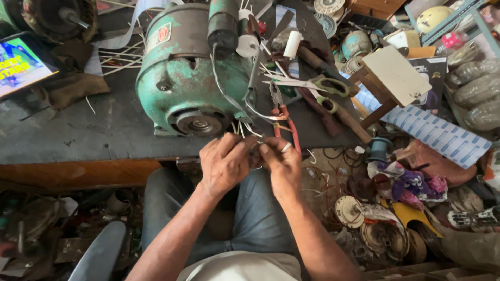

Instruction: The person strips insulation from several wires connected to a green electric motor using pliers and a utility knife. They twist the exposed wire ends and continue preparing the wiring for connection.

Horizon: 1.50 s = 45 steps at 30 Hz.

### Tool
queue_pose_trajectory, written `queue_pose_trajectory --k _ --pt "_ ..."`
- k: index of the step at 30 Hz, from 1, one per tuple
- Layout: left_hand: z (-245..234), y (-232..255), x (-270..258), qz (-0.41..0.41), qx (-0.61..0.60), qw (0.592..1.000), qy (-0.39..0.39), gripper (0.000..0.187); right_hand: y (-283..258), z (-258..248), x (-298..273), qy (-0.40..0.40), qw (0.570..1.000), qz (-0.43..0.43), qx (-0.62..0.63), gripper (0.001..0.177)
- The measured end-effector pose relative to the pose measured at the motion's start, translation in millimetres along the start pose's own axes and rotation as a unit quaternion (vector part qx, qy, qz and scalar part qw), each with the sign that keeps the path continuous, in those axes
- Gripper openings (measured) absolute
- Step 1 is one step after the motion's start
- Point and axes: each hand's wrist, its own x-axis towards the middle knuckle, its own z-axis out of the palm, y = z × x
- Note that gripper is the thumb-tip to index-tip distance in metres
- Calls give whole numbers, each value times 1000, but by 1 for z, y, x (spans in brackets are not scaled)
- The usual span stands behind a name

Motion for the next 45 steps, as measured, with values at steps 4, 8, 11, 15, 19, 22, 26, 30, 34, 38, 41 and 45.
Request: queue_pose_trajectory --k 4,8,11,15,19,22,26,30,34,38,41,45 --pt "-6 3 5 -14 -22 1000 -16 22 -29 1 3 -15 948 -122 -293 15" --pt "-9 8 8 -21 -17 999 -17 17 -50 -8 17 60 690 -339 -637 31" --pt "-7 11 6 -27 -7 1000 -7 16 -40 -17 39 34 645 -172 -743 52" --pt "0 14 8 -38 0 999 11 14 -29 -47 55 27 703 -160 -692 42" --pt "0 11 10 -39 9 999 9 15 -18 -77 11 41 879 3 -476 43" --pt "0 7 7 -41 17 999 15 17 8 -85 -56 28 967 122 -222 54" --pt "7 9 6 -39 15 999 12 18 38 -81 -92 -73 985 -9 -155 26" --pt "7 8 6 -40 16 999 0 17 42 -74 -90 -43 983 29 -176 35" --pt "5 9 5 -44 17 999 6 17 41 -67 -86 -22 981 42 -190 37" --pt "6 9 5 -50 19 999 0 15 44 -63 -87 -30 986 23 -159 30" --pt "7 7 3 -43 20 999 -16 24 45 -67 -87 -2 979 39 -198 40" --pt "8 4 1 -23 36 999 -17 39 40 -69 -96 -10 977 92 -190 42"
